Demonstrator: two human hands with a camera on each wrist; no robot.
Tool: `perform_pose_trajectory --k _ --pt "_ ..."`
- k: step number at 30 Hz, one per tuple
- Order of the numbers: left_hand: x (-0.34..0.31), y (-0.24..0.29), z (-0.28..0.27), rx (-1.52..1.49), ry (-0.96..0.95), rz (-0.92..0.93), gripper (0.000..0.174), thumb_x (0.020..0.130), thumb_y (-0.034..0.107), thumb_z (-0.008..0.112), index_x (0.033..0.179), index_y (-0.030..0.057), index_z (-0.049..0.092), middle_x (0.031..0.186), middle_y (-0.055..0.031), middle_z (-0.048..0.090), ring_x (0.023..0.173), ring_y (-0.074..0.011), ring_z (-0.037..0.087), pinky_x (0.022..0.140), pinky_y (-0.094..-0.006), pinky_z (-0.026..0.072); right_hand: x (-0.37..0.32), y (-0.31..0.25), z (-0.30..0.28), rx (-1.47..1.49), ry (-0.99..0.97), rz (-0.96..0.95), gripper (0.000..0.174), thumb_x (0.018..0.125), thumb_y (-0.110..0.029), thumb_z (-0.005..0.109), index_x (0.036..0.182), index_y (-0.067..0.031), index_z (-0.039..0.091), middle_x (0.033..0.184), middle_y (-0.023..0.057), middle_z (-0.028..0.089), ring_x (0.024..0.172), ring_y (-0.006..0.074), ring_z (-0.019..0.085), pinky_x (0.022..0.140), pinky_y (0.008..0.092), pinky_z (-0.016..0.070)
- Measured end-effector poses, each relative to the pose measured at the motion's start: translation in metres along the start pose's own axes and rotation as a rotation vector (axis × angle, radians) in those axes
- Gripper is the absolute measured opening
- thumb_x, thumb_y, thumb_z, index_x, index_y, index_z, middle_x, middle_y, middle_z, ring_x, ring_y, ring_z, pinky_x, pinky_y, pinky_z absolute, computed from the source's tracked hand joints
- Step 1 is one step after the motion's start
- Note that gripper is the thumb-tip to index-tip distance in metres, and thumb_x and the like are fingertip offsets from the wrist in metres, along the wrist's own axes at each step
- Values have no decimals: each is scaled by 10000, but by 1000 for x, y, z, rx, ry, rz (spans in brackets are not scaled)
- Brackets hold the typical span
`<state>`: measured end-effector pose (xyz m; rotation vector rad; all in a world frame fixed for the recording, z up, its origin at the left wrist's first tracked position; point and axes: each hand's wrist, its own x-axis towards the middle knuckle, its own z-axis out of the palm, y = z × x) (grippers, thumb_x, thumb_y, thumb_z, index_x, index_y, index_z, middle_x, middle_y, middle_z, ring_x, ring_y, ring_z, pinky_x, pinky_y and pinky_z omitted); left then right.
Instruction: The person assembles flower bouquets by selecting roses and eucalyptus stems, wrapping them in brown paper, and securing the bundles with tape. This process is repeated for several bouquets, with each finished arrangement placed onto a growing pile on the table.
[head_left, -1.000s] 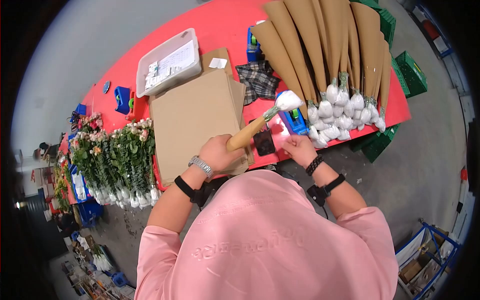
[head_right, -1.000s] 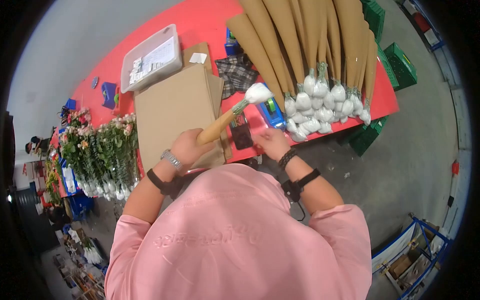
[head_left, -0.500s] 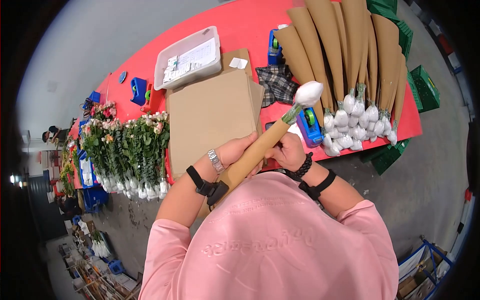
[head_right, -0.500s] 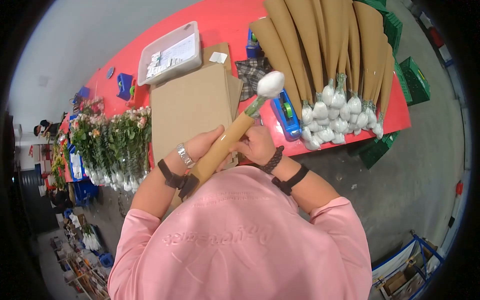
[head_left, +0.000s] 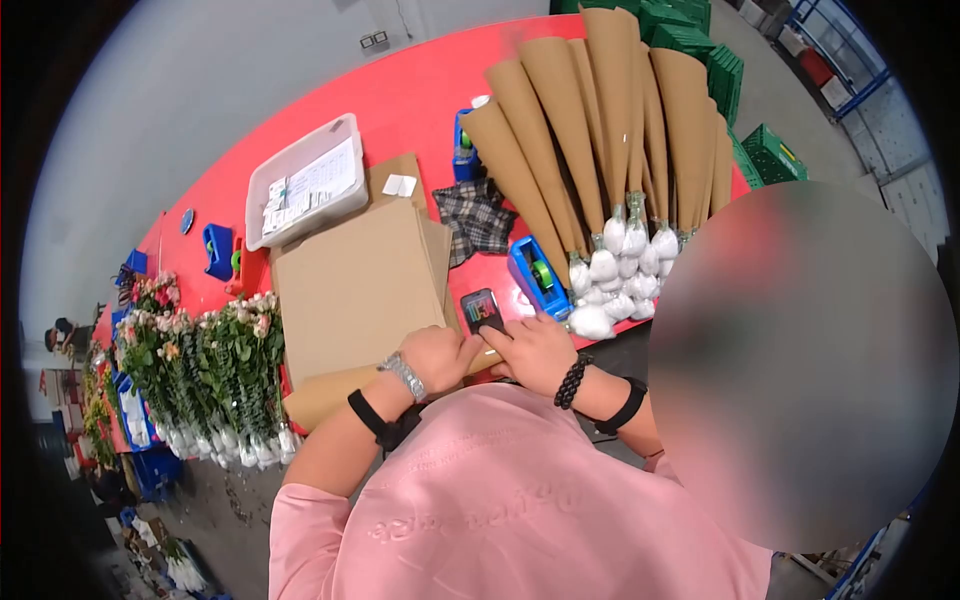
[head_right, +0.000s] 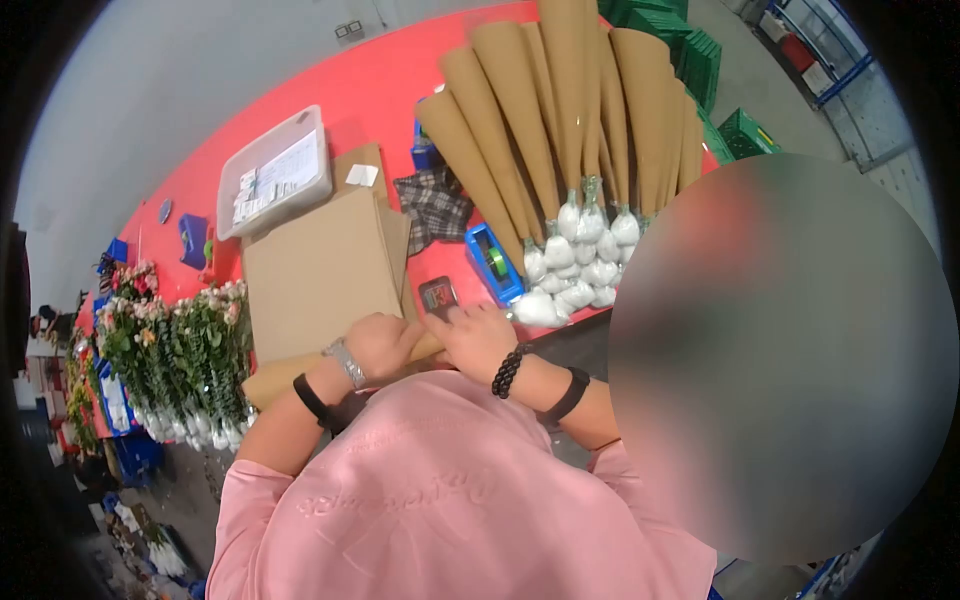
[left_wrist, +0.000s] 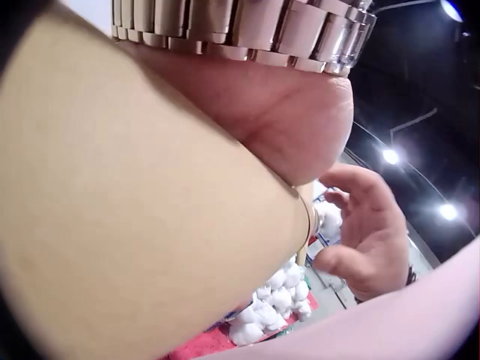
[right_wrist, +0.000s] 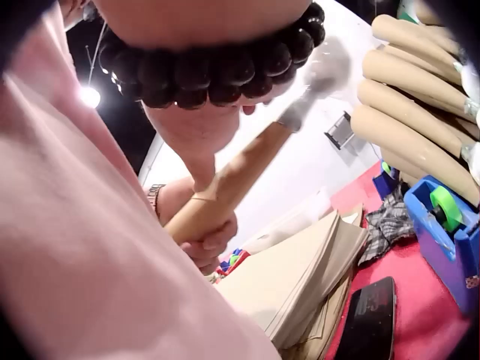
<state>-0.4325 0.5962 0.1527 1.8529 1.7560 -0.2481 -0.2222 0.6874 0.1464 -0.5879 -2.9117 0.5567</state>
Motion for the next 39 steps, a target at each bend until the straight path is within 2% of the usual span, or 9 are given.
perform_pose_trajectory --k 3,7,15,24,26,28,33,35,39 --pt "-30 23 -38 -210 655 90 327 923 227 656 1152 -4 679 998 -200 715 994 -390 692 946 -486 521 -4 32 -8 122 -230 151 494 800 -451 808 1208 -202 684 987 86 718 900 303 705 824 441 546" --pt "-95 -33 -31 -214 1054 -25 376 830 54 699 1201 19 650 1220 -194 656 1171 -406 600 1030 -491 472 -32 100 -26 183 216 364 514 811 -379 853 1220 -132 666 1056 124 732 945 362 706 769 437 570" --pt "-319 -185 140 -939 789 -847 283 990 138 620 1201 -48 651 979 -88 706 857 -150 668 761 -292 552 -24 250 -97 173 882 774 565 912 -340 776 1291 36 591 1146 260 725 1089 397 709 914 432 550" --pt "-498 -147 302 -1549 1114 -1604 163 999 232 607 980 70 612 788 -73 667 521 -165 584 403 -299 389 46 355 -80 -98 801 962 716 922 -512 706 1329 66 588 1257 317 668 1214 458 632 1024 505 495" --pt "-494 -121 338 -1789 1183 -1369 133 984 191 611 911 96 555 674 -10 529 475 -153 486 406 -310 381 51 389 -71 -187 413 1023 728 934 -532 653 1413 4 540 1351 313 619 1249 479 598 1046 535 490" --pt "-458 -89 302 -1714 1361 -1432 177 991 176 609 839 110 550 638 4 508 514 -142 499 470 -320 429 50 445 -55 -534 -62 940 658 974 -472 586 1436 -9 515 1273 321 653 1194 486 623 986 554 521" --pt "-559 -141 325 -1026 1292 -1316 192 997 246 633 926 72 671 746 -46 674 616 -178 649 532 -335 513 46 471 -54 -472 466 703 760 963 -469 630 1507 30 449 1461 316 538 1323 494 529 1138 524 418" --pt "-588 -152 251 -1331 1398 -1516 214 994 275 645 968 65 671 806 -56 702 652 -184 675 558 -325 523 48 476 -83 -892 644 321 739 971 -424 657 1513 30 443 1458 306 548 1319 470 540 1140 497 416" --pt "-674 -189 168 -1099 1187 -1645 314 983 371 661 1130 93 676 972 -42 731 757 -173 708 593 -303 523 55 382 -152 -342 480 487 666 1020 -380 641 1525 8 446 1470 266 557 1316 393 573 1135 433 423"
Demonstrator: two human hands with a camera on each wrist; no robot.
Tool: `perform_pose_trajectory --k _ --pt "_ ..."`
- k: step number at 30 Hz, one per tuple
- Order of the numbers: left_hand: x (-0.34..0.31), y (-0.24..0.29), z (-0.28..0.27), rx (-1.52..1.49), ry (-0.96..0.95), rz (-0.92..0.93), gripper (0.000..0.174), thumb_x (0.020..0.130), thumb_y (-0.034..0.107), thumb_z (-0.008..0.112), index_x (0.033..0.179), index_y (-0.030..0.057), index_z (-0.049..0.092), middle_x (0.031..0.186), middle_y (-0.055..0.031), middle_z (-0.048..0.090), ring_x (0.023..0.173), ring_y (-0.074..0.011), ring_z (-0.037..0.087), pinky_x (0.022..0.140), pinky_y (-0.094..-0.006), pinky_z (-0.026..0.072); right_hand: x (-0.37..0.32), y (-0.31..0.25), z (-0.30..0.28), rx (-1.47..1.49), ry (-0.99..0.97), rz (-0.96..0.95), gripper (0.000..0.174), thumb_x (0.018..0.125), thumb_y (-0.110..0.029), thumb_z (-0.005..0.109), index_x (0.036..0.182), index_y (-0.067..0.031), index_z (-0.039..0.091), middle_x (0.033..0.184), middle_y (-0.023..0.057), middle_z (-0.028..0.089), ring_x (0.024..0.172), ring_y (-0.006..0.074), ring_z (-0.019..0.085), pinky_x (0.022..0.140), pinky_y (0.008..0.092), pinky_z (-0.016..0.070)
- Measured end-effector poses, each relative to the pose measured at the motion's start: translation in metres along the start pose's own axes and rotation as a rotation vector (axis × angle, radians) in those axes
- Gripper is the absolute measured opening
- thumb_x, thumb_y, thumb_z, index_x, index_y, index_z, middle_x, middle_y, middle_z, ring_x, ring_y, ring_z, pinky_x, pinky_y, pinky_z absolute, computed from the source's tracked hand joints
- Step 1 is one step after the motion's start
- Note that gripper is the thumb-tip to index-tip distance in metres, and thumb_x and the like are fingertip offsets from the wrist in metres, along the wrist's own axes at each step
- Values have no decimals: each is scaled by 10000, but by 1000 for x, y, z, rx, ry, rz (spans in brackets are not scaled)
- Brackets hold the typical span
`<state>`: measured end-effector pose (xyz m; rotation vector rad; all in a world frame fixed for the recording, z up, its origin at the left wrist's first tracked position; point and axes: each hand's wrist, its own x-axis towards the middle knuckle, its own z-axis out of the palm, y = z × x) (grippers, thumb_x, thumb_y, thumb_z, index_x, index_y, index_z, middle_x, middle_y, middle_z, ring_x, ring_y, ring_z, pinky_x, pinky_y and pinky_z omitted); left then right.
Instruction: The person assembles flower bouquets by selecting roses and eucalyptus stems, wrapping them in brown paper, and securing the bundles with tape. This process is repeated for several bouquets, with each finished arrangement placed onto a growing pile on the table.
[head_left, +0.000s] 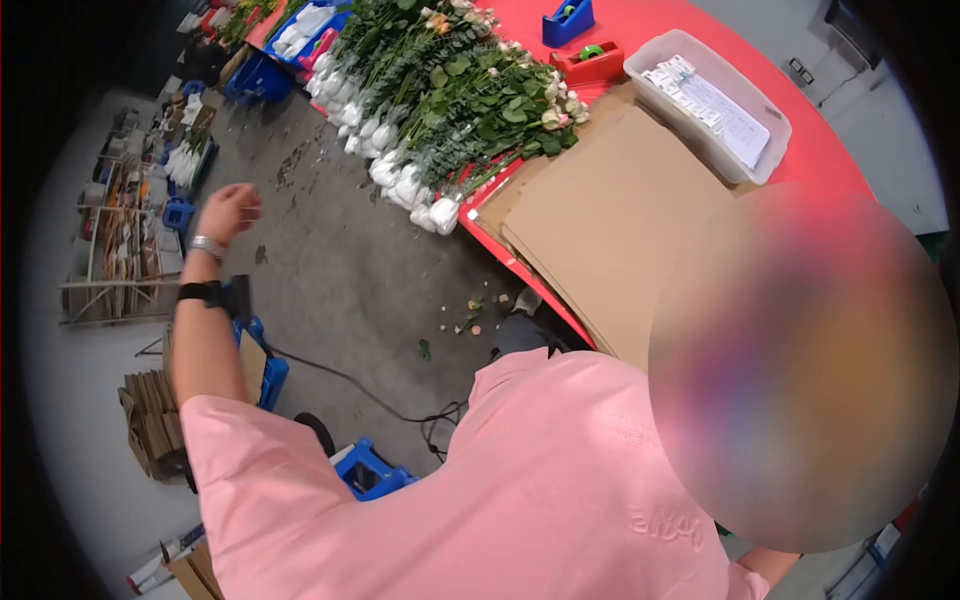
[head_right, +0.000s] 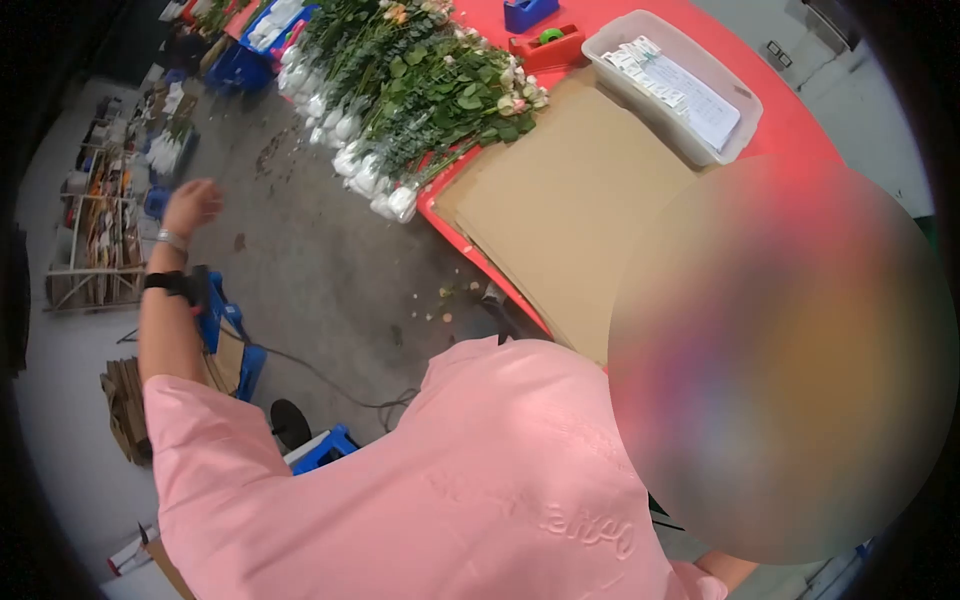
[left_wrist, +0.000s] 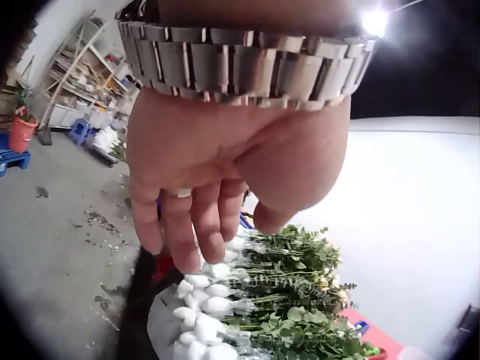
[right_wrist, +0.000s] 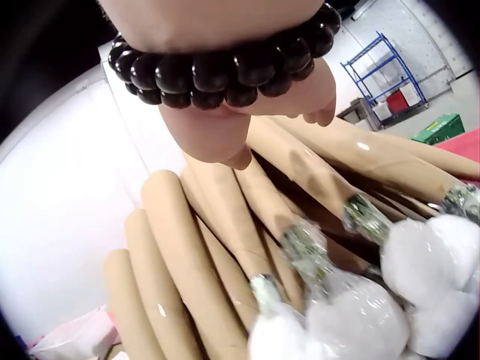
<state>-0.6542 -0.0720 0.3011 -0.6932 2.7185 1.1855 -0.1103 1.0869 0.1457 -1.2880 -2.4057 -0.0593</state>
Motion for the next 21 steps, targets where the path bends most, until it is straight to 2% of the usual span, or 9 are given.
perform_pose_trajectory --k 3,8,10,12,13,14,16,19,21 --pt "45 58 -80 65 -138 -18 340 985 358 652 1215 108 649 1041 -33 718 816 -180 722 612 -297 528 6 -56 -71 366 -137 162 554 1078 -328 582 1518 -12 470 1465 214 574 1317 299 584 1109 374 437" --pt "205 170 -178 498 -76 239 245 894 143 707 1127 75 672 1062 -54 699 827 -185 721 592 -361 540 43 -123 -157 417 -418 -88 473 1112 -279 530 1521 -47 482 1408 128 600 1289 206 586 1084 352 466" --pt "241 218 -121 592 56 451 205 872 88 694 1073 48 680 1065 -51 703 825 -175 709 630 -358 556 44 -182 -162 552 -431 -130 502 1113 -283 528 1542 -35 455 1432 104 592 1309 191 565 1083 329 460" --pt "268 220 -37 681 61 1135 213 899 98 661 1103 47 693 992 -61 713 849 -166 697 646 -322 553 38 -230 -150 452 -370 -187 483 1112 -283 530 1533 -52 480 1343 83 629 1214 164 608 1037 310 485" --pt "290 220 12 434 -149 728 260 926 102 633 1173 57 698 926 -74 708 850 -161 697 680 -326 569 27 -259 -141 392 -409 -160 443 1113 -223 526 1518 -46 495 1347 97 602 1198 164 600 1034 313 485" --pt "270 211 80 760 -67 810 248 921 186 663 1124 65 739 907 -121 742 837 -204 728 746 -382 589 4 -305 -133 450 -483 -201 437 1102 -198 548 1507 -39 506 1281 73 616 1142 149 602 1006 302 490" --pt "258 162 195 540 -116 754 311 852 352 712 917 61 799 974 -205 765 914 -371 739 848 -456 591 -51 -385 -107 661 -526 -144 408 1082 -155 581 1467 -26 541 1147 38 627 1059 118 595 953 280 490" --pt "234 85 318 627 -262 530 350 851 331 707 1019 32 777 1111 -234 741 1065 -393 711 972 -463 561 -125 -475 -73 700 -656 -161 374 1056 -107 603 1416 -9 574 1141 32 654 1039 110 621 909 267 512" --pt "206 60 350 767 -263 428 533 862 325 721 1287 16 625 1347 -245 639 1189 -398 662 1017 -474 543 -175 -551 -72 684 -748 -200 337 1025 -80 628 1357 -27 619 1060 13 669 960 99 624 835 263 523"
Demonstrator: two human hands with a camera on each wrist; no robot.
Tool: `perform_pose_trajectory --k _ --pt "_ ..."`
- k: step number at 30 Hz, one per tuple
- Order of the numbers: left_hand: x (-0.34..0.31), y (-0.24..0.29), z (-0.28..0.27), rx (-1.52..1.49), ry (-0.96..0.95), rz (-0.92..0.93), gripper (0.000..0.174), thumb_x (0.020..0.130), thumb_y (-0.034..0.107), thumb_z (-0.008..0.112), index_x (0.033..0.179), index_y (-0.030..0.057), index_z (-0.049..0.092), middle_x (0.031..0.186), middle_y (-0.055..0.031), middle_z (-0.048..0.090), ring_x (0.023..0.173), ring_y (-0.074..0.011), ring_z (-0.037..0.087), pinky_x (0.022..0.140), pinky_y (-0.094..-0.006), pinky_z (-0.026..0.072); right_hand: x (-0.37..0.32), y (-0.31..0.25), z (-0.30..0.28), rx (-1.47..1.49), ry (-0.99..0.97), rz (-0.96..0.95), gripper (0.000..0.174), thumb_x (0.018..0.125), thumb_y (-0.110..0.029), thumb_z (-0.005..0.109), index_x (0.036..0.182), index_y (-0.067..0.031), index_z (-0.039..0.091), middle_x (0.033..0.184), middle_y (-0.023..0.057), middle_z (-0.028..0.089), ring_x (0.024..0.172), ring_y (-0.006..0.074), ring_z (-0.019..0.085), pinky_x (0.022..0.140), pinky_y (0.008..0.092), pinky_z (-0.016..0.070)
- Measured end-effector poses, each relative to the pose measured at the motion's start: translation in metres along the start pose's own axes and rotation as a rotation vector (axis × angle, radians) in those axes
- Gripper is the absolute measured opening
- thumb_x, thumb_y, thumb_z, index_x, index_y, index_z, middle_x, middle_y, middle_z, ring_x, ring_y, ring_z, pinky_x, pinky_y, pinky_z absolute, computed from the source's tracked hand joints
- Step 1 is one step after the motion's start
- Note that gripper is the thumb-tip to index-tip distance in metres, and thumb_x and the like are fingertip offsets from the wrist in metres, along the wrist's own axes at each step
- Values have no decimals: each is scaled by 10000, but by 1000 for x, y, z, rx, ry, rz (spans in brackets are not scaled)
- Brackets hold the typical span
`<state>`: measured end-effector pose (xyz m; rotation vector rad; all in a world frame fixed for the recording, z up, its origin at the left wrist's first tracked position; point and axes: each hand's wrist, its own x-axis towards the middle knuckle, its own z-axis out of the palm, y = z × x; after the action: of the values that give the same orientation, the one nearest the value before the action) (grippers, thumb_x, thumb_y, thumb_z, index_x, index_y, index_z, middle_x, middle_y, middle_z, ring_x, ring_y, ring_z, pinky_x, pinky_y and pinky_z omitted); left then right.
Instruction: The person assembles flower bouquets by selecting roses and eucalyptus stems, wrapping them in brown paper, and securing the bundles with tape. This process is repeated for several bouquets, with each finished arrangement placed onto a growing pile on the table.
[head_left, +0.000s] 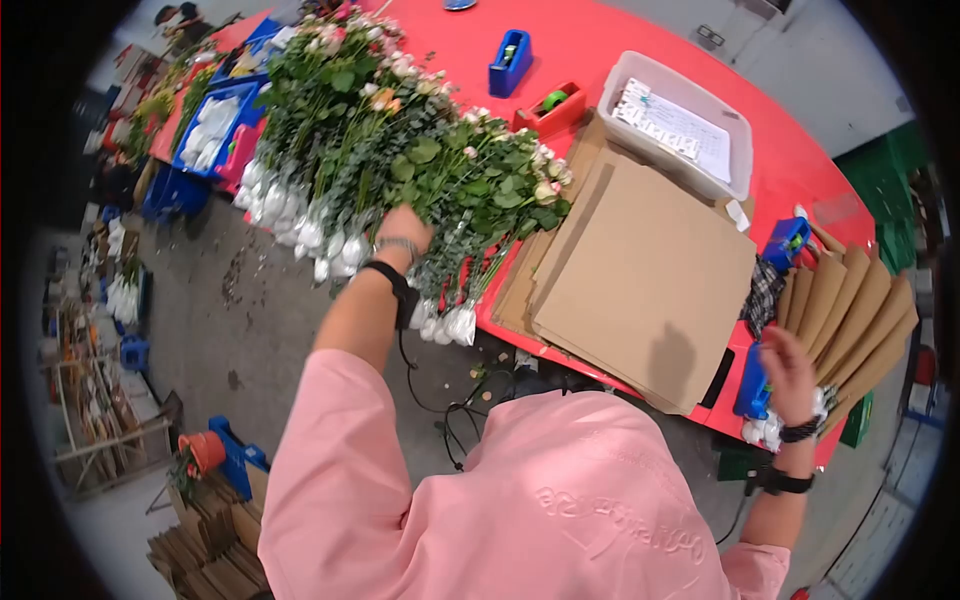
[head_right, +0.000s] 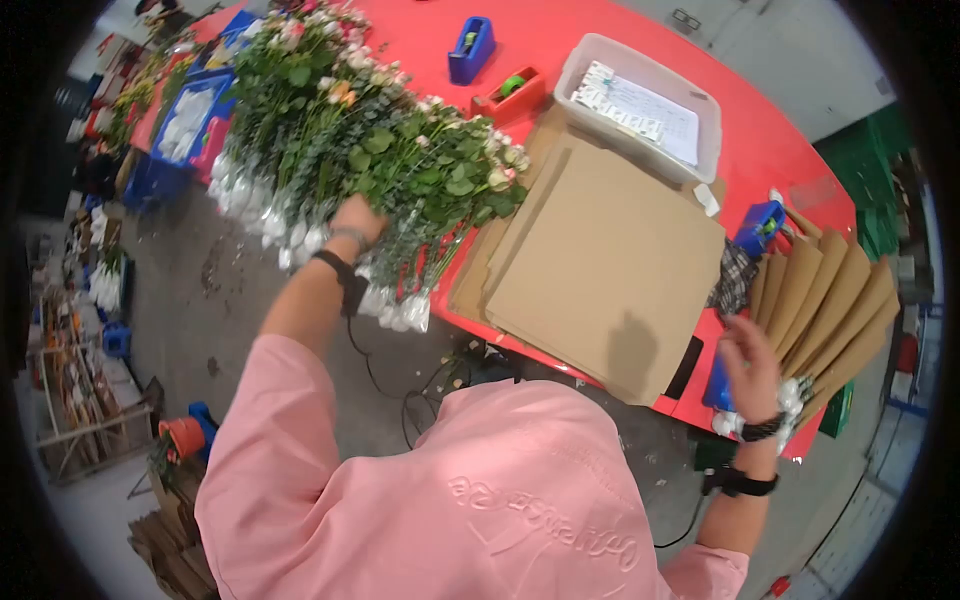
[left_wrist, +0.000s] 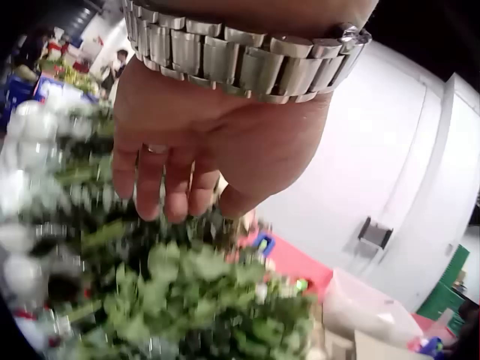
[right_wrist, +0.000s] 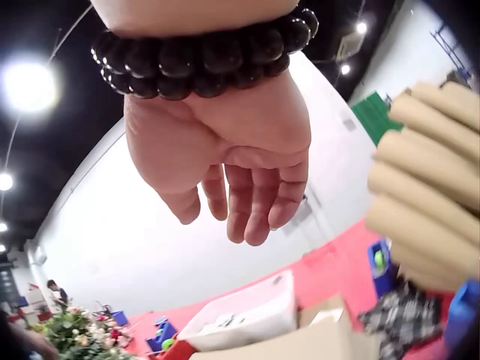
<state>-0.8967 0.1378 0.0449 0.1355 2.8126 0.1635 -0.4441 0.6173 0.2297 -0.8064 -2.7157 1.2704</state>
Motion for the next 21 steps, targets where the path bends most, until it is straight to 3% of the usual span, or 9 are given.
perform_pose_trajectory --k 3,4,5,8,13,15,17,19,21 --pt "-9 -7 36 25 14 -36 551 889 279 706 1344 42 505 1392 -223 584 1199 -398 654 993 -496 547 -10 -32 70 -22 -174 12 357 938 -45 675 1290 1 639 973 96 726 904 176 704 822 304 559" --pt "-6 -18 49 -2 99 28 413 898 245 691 1240 55 560 1268 -201 639 1131 -398 671 925 -512 560 -14 -27 88 -20 -203 -6 354 935 -67 686 1277 13 643 963 120 732 896 206 713 820 320 564" --pt "-11 -20 46 -11 98 38 413 898 245 691 1240 55 560 1268 -201 639 1131 -398 671 925 -512 560 -17 -33 101 -11 -221 -22 360 934 -88 698 1272 22 645 969 141 736 890 229 717 824 333 566" --pt "-37 -23 19 -158 322 215 313 886 199 705 1152 65 607 1101 -195 658 1027 -435 657 843 -525 545 -24 -30 122 -35 -226 -47 345 956 -63 682 1283 34 637 981 98 736 916 170 699 809 303 556" --pt "-114 -21 -21 -389 516 493 267 884 133 709 1101 3 625 1027 -203 673 974 -435 660 841 -486 529 -21 -34 137 141 -199 38 318 980 -87 677 1271 35 641 957 82 725 878 126 671 788 266 540" --pt "-154 3 -29 -714 317 523 277 885 106 719 1122 -18 647 1036 -186 703 962 -359 683 854 -437 530 -17 -41 146 155 -237 -7 314 982 -98 678 1269 27 652 953 82 724 862 115 662 782 260 539" --pt "-201 43 -52 -996 -56 564 302 886 93 730 1150 -35 659 1083 -171 725 986 -294 685 903 -396 524 -13 -55 154 163 -296 -59 330 982 -126 680 1275 23 654 972 110 735 863 145 685 790 286 553" --pt "-235 84 -43 -1218 -182 608 319 892 78 723 1180 -36 647 1133 -147 728 1024 -245 675 947 -371 516 -12 -63 162 194 -361 -176 357 979 -165 688 1284 16 654 999 140 744 873 197 709 801 318 565" --pt "-270 126 -44 -1089 -269 528 375 948 162 720 1270 -11 635 1132 -66 731 974 -122 645 859 -312 533 -17 -69 160 176 -319 -335 399 963 -193 706 1303 5 647 1065 159 745 929 238 715 815 350 569"
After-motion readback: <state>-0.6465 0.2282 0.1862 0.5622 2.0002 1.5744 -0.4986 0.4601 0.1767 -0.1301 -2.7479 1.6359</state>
